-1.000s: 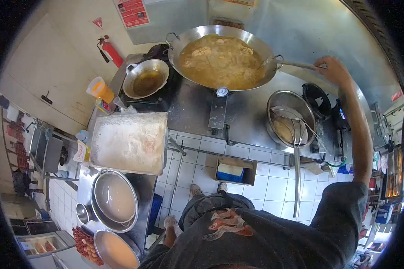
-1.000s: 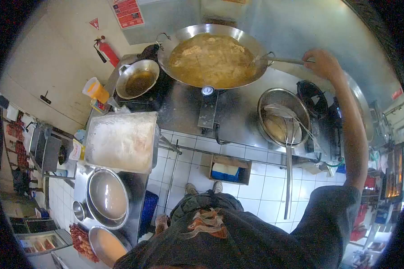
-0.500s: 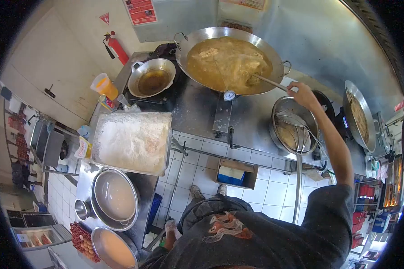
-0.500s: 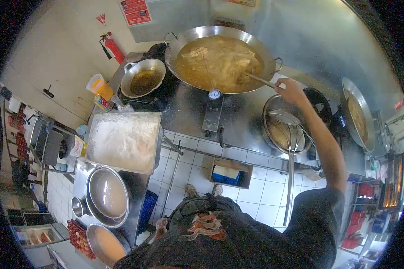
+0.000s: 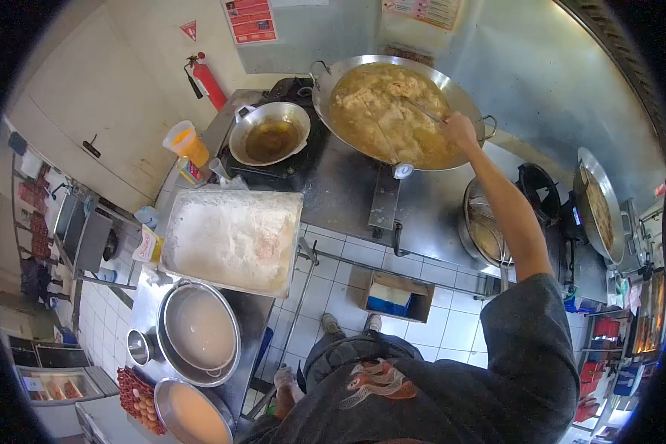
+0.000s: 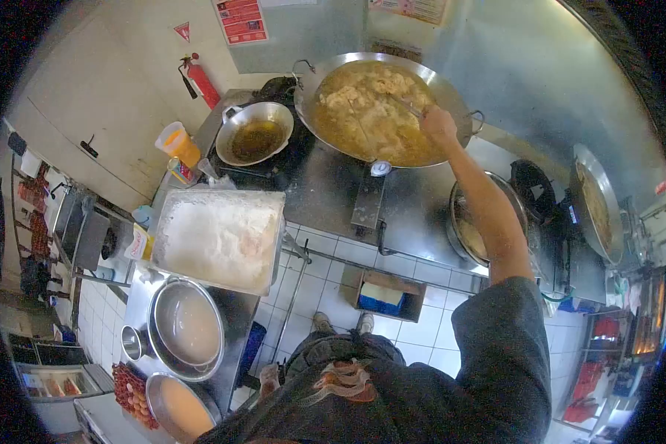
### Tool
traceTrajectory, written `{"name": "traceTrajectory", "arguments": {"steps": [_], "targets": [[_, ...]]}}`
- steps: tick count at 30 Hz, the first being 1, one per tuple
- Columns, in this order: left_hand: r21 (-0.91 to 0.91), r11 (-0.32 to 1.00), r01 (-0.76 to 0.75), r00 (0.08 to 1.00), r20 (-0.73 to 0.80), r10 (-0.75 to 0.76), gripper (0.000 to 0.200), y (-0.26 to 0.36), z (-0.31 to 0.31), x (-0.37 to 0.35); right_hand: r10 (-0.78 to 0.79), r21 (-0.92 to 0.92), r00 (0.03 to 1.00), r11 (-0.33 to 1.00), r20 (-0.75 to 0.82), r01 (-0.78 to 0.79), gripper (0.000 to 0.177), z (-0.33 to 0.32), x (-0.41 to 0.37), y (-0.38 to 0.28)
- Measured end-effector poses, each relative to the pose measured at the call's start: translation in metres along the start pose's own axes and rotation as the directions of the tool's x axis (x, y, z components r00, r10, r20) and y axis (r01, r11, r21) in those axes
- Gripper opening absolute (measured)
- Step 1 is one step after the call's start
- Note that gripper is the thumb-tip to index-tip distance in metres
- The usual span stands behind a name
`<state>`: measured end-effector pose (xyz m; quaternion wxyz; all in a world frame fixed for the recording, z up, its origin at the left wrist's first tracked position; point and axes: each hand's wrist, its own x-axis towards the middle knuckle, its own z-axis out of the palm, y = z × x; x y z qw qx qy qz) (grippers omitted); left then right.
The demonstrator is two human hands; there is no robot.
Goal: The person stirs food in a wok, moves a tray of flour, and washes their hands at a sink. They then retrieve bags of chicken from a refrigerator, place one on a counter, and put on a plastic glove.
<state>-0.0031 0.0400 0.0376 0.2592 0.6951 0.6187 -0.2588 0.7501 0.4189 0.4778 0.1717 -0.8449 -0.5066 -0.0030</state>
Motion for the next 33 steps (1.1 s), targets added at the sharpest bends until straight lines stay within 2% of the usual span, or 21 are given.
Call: {"name": "traceTrajectory", "arguments": {"steps": [2,6,10,12,14,15,17,19,20,21,23,26,28,30,32,33], "targets": [[0.048,0.998,-0.040,0.999,-0.004,0.040,0.015,-0.013,0.017,0.006,0.074,-0.057,0.997,0.995,-0.037,-0.076,0.025,-0.022,-0.012,-0.034],[0.050,0.996,-0.071,0.997,-0.024,0.072,0.015,-0.020,0.016,0.008,0.030,-0.145,0.993,0.988,-0.110,-0.046,0.024,-0.012,0.006,-0.032],[-0.074,0.995,-0.073,0.988,-0.140,0.063,0.015,-0.026,0.012,0.001,-0.070,-0.298,0.988,0.954,-0.136,0.026,0.022,-0.023,0.005,-0.037],[-0.074,0.995,-0.074,0.989,-0.133,0.063,0.015,-0.029,0.012,0.002,-0.126,-0.366,0.983,0.928,-0.133,0.070,0.022,-0.035,-0.006,-0.033],[0.060,0.994,-0.094,0.995,-0.006,0.095,0.017,-0.040,0.035,0.027,-0.174,-0.407,0.979,0.906,-0.106,0.117,0.022,-0.065,-0.029,-0.039],[0.124,0.986,-0.110,0.993,0.059,0.104,0.018,-0.046,0.047,0.039,-0.190,-0.398,0.974,0.909,-0.124,0.127,0.021,-0.079,-0.039,-0.038],[0.126,0.951,-0.282,0.956,0.128,0.266,0.020,-0.069,0.055,0.052,-0.218,-0.378,0.963,0.914,-0.159,0.145,0.021,-0.102,-0.059,-0.028],[0.167,0.921,-0.352,0.932,0.150,0.329,0.020,-0.073,0.049,0.055,-0.246,-0.258,0.943,0.948,-0.223,0.186,0.021,-0.121,-0.072,-0.002],[0.210,0.918,-0.338,0.939,0.140,0.313,0.018,-0.061,0.035,0.050,-0.255,-0.198,0.932,0.958,-0.256,0.207,0.022,-0.129,-0.080,0.007],[0.251,0.913,-0.322,0.946,0.125,0.300,0.017,-0.055,0.030,0.050,-0.140,-0.068,0.965,0.989,-0.224,0.128,0.023,-0.138,-0.089,0.006],[0.137,0.903,-0.407,0.912,0.009,0.410,0.015,-0.058,0.023,0.056,0.076,0.186,0.990,0.981,-0.118,-0.053,0.026,-0.151,-0.113,-0.001],[-0.036,0.849,-0.527,0.838,-0.188,0.513,0.014,-0.070,0.029,0.070,0.005,0.096,0.986,0.995,-0.169,0.012,0.025,-0.158,-0.137,-0.024],[-0.029,0.871,-0.491,0.860,-0.179,0.478,0.015,-0.071,0.035,0.068,-0.058,-0.004,0.982,0.998,-0.178,0.058,0.026,-0.154,-0.136,-0.037],[0.108,0.935,-0.338,0.938,-0.047,0.344,0.016,-0.048,0.023,0.076,-0.120,-0.084,0.978,0.991,-0.173,0.107,0.026,-0.150,-0.134,-0.053],[0.118,0.947,-0.297,0.955,0.013,0.298,0.017,-0.037,-0.011,0.060,-0.183,-0.140,0.971,0.977,-0.156,0.161,0.025,-0.143,-0.134,-0.076],[0.122,0.953,-0.277,0.961,0.043,0.274,0.017,-0.040,-0.010,0.058,-0.237,-0.167,0.957,0.963,-0.169,0.209,0.025,-0.140,-0.133,-0.086]]}}
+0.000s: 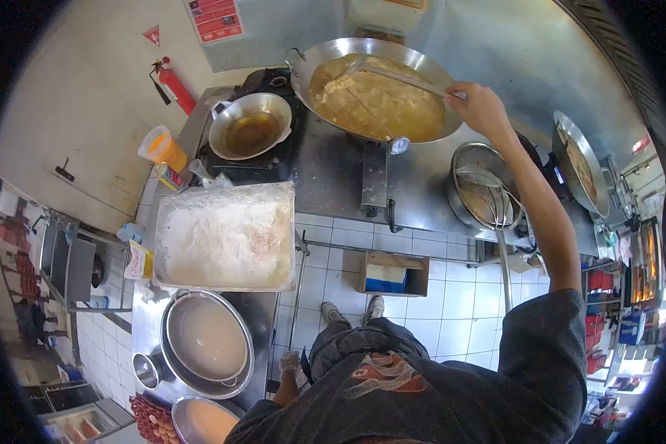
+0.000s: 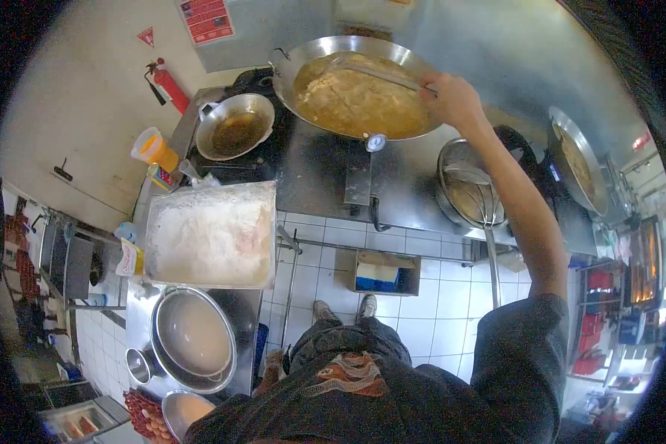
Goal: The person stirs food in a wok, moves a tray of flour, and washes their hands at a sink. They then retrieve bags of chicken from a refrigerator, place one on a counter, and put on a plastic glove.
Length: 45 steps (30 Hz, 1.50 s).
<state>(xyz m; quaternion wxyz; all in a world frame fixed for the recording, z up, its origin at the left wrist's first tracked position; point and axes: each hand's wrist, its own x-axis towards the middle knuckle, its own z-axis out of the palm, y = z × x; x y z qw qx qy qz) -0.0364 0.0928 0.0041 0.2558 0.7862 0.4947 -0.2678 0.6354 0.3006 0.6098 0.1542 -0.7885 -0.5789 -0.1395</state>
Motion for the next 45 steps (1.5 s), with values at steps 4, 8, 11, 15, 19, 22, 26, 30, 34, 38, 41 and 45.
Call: {"name": "traceTrajectory", "arguments": {"steps": [4,8,11,15,19,22,26,30,34,38,41,45], "targets": [[-0.420,0.907,0.041,0.990,-0.108,-0.094,0.016,-0.001,0.011,-0.010,-0.126,-0.107,0.991,0.986,0.039,0.129,0.024,0.013,0.008,-0.028],[-0.301,0.954,0.016,0.968,-0.233,-0.090,0.015,-0.001,0.039,-0.024,-0.160,-0.236,0.976,0.952,0.150,0.192,0.022,0.024,0.017,-0.055],[0.026,0.997,-0.074,0.929,-0.362,0.078,0.015,-0.003,0.056,-0.022,-0.213,-0.328,0.961,0.908,0.177,0.261,0.023,0.039,0.030,-0.056],[-0.093,0.994,-0.052,0.863,-0.506,-0.002,0.016,0.000,0.059,-0.017,-0.227,-0.388,0.960,0.880,0.161,0.273,0.022,0.050,0.046,-0.047],[-0.321,0.943,0.092,0.958,-0.228,-0.171,0.011,0.017,0.018,-0.023,-0.210,-0.413,0.964,0.873,0.162,0.259,0.023,0.046,0.051,-0.037],[-0.743,0.668,0.049,0.915,-0.235,-0.328,0.005,0.016,0.030,-0.024,-0.199,-0.388,0.971,0.891,0.132,0.236,0.024,0.026,0.041,-0.041],[-0.154,0.985,0.077,0.973,-0.205,-0.109,0.005,0.009,0.025,-0.020,-0.099,-0.407,0.984,0.901,0.150,0.152,0.024,0.012,0.036,-0.035],[-0.052,0.984,0.168,0.984,-0.047,-0.170,0.006,0.024,0.002,-0.028,-0.102,-0.396,0.985,0.906,0.141,0.150,0.024,-0.011,0.023,-0.030],[0.007,0.997,0.079,0.993,-0.090,-0.078,0.007,0.028,-0.004,-0.034,-0.091,-0.411,0.986,0.900,0.139,0.141,0.022,-0.014,0.018,0.004],[-0.015,0.996,0.088,0.994,-0.061,-0.089,0.008,0.026,0.011,-0.017,-0.056,-0.423,0.993,0.901,0.103,0.095,0.021,-0.031,0.009,0.025],[0.042,0.997,0.057,0.992,-0.116,-0.052,0.008,0.032,0.005,-0.016,-0.007,-0.310,0.998,0.950,0.060,0.025,0.021,-0.031,0.005,0.051],[-0.066,0.993,0.098,0.992,-0.071,-0.103,0.010,0.027,0.024,0.009,0.037,-0.194,0.995,0.981,0.090,-0.019,0.022,-0.018,0.000,0.050]]}}
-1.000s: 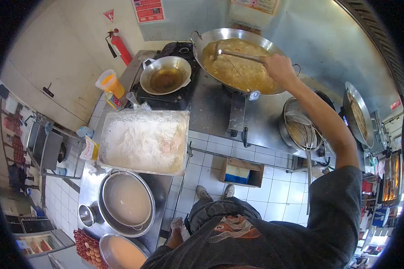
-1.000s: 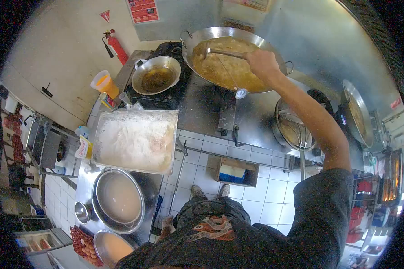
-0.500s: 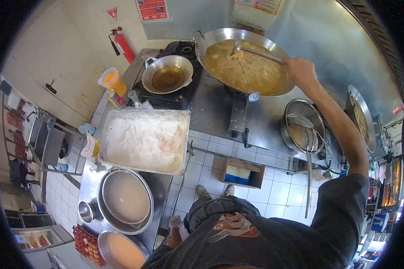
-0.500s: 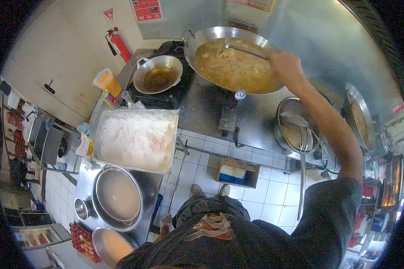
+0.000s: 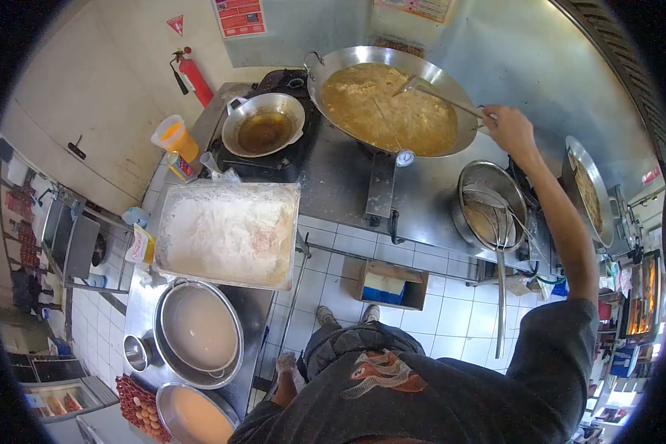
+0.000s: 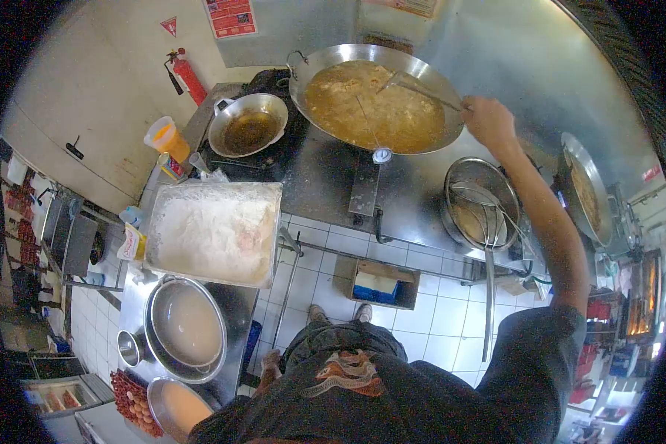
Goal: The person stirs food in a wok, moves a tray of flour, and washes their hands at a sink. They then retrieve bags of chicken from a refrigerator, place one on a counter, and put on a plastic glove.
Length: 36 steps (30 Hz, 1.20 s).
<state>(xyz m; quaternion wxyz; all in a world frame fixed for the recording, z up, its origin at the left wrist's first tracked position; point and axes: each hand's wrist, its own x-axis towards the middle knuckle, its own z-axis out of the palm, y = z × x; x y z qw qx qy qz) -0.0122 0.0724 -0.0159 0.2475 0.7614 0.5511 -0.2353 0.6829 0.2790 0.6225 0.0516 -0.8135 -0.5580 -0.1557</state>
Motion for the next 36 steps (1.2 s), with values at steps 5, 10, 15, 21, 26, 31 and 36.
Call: {"name": "traceTrajectory", "arguments": {"steps": [5,10,15,21,26,31,36], "targets": [[-0.076,0.994,0.078,0.997,0.029,-0.076,0.009,0.011,-0.032,-0.009,0.021,0.092,1.000,0.996,-0.015,-0.020,0.023,0.047,0.016,-0.011],[-0.099,0.992,0.076,0.995,-0.061,-0.082,0.007,0.009,-0.021,-0.020,0.024,0.146,0.999,0.989,-0.026,-0.020,0.024,0.060,0.035,-0.029],[-0.218,0.956,0.195,0.981,0.057,-0.187,0.004,-0.010,0.052,0.004,0.030,0.128,0.999,0.991,-0.042,-0.024,0.026,0.056,0.046,-0.047],[-0.272,0.953,0.131,0.988,-0.047,-0.149,0.009,-0.011,0.036,-0.021,-0.009,0.162,0.996,0.986,-0.086,0.023,0.028,0.066,0.070,-0.065],[-0.449,0.886,0.111,0.983,-0.079,-0.163,0.014,-0.023,0.047,-0.005,-0.065,0.171,0.995,0.982,-0.080,0.078,0.025,0.086,0.091,-0.082],[-0.752,0.658,0.032,0.971,-0.132,-0.199,0.020,-0.029,0.047,0.007,-0.093,0.099,0.996,0.991,0.014,0.091,0.023,0.087,0.100,-0.090],[-0.866,0.497,0.062,0.954,-0.095,-0.284,0.023,-0.030,0.051,0.004,-0.072,0.029,0.993,0.997,0.092,0.070,0.019,0.070,0.106,-0.089]]}}
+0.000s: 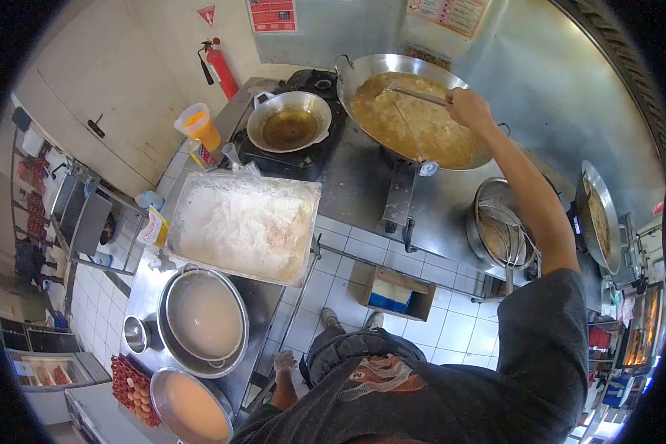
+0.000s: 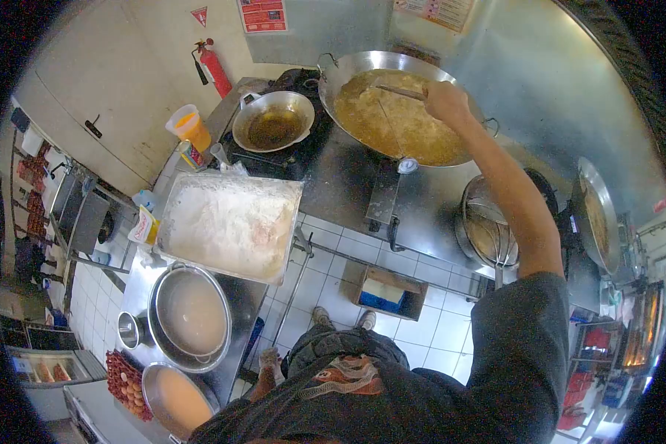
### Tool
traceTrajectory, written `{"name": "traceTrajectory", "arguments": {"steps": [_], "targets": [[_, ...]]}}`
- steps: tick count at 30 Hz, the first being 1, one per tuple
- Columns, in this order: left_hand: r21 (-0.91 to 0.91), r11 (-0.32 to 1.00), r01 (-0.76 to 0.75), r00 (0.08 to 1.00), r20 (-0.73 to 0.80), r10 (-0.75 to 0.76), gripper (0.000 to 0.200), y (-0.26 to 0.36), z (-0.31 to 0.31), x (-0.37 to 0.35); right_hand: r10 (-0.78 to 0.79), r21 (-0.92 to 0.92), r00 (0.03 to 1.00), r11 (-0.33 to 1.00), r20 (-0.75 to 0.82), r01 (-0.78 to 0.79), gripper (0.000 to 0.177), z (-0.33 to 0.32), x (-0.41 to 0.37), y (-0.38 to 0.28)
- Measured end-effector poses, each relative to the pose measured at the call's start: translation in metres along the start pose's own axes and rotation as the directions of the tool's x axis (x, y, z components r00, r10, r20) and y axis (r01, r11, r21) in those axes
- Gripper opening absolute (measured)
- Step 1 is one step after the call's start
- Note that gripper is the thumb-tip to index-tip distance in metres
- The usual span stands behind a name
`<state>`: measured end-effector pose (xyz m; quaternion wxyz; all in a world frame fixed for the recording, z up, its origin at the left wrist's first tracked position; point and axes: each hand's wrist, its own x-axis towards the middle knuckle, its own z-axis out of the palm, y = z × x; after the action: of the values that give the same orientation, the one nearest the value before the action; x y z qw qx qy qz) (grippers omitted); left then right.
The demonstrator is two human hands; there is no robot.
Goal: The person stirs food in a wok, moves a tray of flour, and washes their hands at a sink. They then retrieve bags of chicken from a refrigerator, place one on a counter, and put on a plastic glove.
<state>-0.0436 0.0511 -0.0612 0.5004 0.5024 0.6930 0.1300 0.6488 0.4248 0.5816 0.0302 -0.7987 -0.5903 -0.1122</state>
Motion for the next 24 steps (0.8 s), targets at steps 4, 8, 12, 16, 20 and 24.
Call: {"name": "traceTrajectory", "arguments": {"steps": [4,8,12,16,20,24], "targets": [[0.162,0.986,0.049,0.996,0.063,-0.060,0.023,0.057,-0.012,-0.033,-0.038,-0.008,0.999,0.999,0.022,0.038,0.018,0.007,0.019,0.022],[0.650,0.760,-0.002,0.977,0.164,-0.138,0.023,0.093,-0.018,-0.051,-0.077,0.032,0.995,0.997,0.068,0.075,0.018,-0.047,0.016,0.024],[0.869,0.447,-0.211,0.975,0.221,0.030,0.020,0.098,-0.017,-0.060,-0.150,0.063,0.989,0.987,0.013,0.149,0.019,-0.085,0.007,0.052],[0.772,0.589,-0.239,0.971,0.195,0.139,0.012,0.053,-0.003,-0.043,-0.137,0.127,0.990,0.983,0.031,0.133,0.018,-0.121,-0.028,0.054],[0.797,0.567,-0.209,0.967,0.256,-0.004,0.009,0.079,-0.004,-0.027,-0.133,0.077,0.989,0.987,-0.057,0.137,0.019,-0.126,-0.061,0.039],[0.761,0.542,-0.356,0.931,0.240,0.275,0.009,0.059,-0.002,-0.003,-0.152,0.058,0.988,0.987,-0.019,0.153,0.024,-0.124,-0.081,0.008]]}}
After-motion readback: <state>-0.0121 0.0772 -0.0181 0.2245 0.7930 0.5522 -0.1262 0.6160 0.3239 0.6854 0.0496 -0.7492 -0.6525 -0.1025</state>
